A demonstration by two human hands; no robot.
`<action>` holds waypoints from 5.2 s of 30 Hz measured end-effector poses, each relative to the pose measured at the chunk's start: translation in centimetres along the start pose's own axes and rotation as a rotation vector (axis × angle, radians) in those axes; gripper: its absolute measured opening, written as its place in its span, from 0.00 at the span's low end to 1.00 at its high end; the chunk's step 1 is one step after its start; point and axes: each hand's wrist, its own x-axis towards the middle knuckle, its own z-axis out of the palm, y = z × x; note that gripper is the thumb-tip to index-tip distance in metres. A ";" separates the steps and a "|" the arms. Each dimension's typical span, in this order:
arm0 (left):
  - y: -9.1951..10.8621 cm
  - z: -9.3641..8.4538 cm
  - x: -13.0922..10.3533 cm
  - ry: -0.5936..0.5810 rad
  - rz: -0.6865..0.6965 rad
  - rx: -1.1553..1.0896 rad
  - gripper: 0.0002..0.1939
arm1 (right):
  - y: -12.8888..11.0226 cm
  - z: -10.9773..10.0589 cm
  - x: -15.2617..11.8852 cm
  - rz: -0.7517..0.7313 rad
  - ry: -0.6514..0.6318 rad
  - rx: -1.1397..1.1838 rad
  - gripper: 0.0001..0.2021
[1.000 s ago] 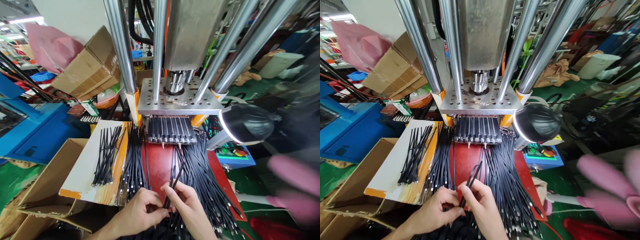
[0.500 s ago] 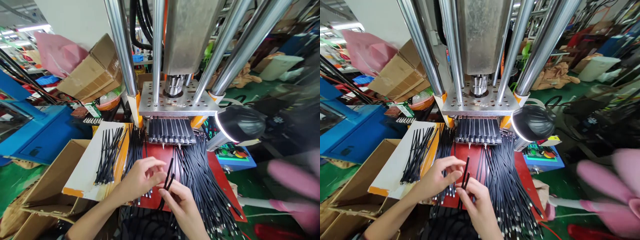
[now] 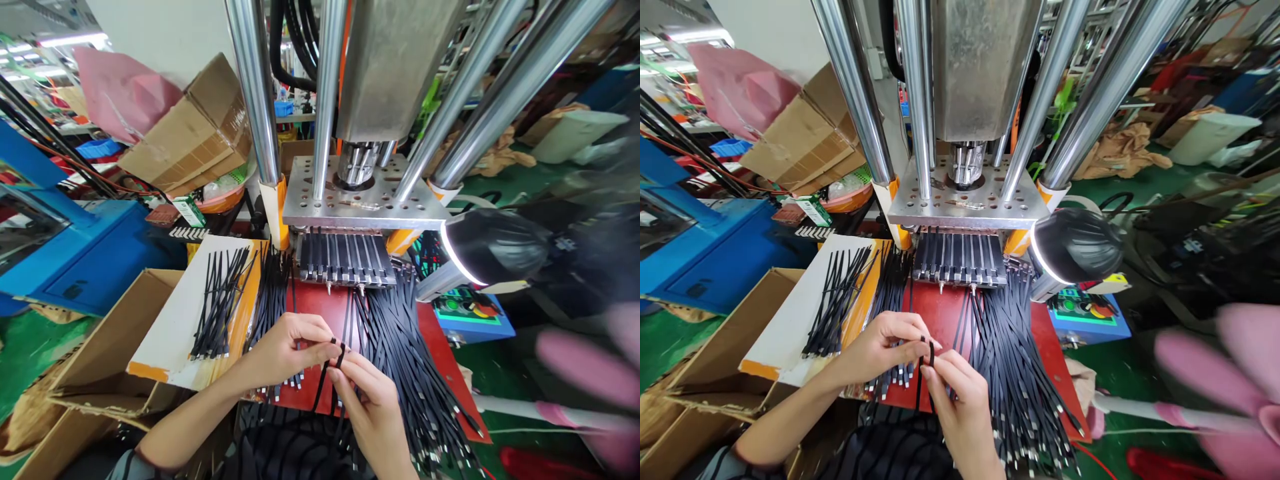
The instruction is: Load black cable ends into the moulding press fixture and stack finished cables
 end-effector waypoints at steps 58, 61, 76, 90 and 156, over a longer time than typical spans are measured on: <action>-5.7 -2.3 9.3 0.091 0.243 1.385 0.36 | 5.6 -5.5 17.7 -0.065 -0.300 -0.914 0.26; -5.4 -3.6 10.9 0.081 0.194 1.312 0.34 | 5.3 -5.0 18.6 -0.027 -0.324 -1.070 0.29; -3.6 -7.2 17.3 0.245 0.195 1.241 0.16 | 5.6 -3.5 25.3 -0.074 -0.175 -1.199 0.24; -7.7 -0.7 0.6 0.275 -0.604 1.197 0.12 | 6.3 -3.8 -1.0 0.455 -0.117 -1.339 0.13; -0.8 1.5 2.4 0.080 -0.094 -0.317 0.17 | 1.4 -0.6 0.7 -0.011 0.074 0.037 0.12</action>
